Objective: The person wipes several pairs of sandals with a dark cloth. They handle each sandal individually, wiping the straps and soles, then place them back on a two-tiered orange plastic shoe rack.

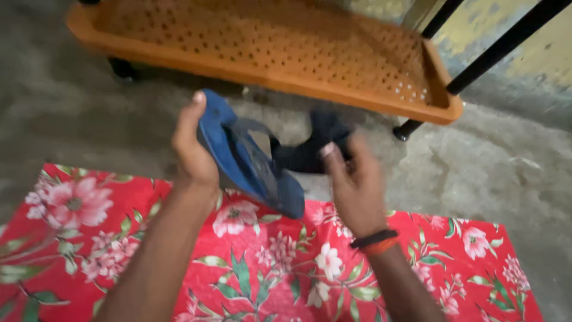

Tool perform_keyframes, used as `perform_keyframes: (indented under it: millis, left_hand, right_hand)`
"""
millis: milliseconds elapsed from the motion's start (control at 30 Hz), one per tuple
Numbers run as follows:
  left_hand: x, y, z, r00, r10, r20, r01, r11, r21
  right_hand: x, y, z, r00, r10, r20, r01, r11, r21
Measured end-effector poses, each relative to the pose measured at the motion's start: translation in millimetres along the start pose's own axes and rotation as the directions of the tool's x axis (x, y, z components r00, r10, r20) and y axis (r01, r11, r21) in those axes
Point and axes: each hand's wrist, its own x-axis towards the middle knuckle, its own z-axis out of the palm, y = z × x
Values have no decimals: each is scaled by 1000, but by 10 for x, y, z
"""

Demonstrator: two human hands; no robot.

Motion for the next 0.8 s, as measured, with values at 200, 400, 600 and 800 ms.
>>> perform_keyframes:
  millis: [200,400,600,800]
  left_hand:
    - [-234,523,513,992,-123,31,125,988,-90]
    - [-188,1456,1428,937,-184,299,202,979,-30]
    - [472,1925,2699,882,-165,441,107,982,153]
    - [1047,1723,3375,908,64,413,-298,793,532]
  right_hand:
    - [-115,-158,-135,939,-126,321,179,974,-140]
    - [198,-699,-765,935,-100,340,2,961,278]
    - [756,-1545,-1316,993,-43,106,1,928,373]
    - [1258,-1628,-1828,984,77,-162,-20,946,325]
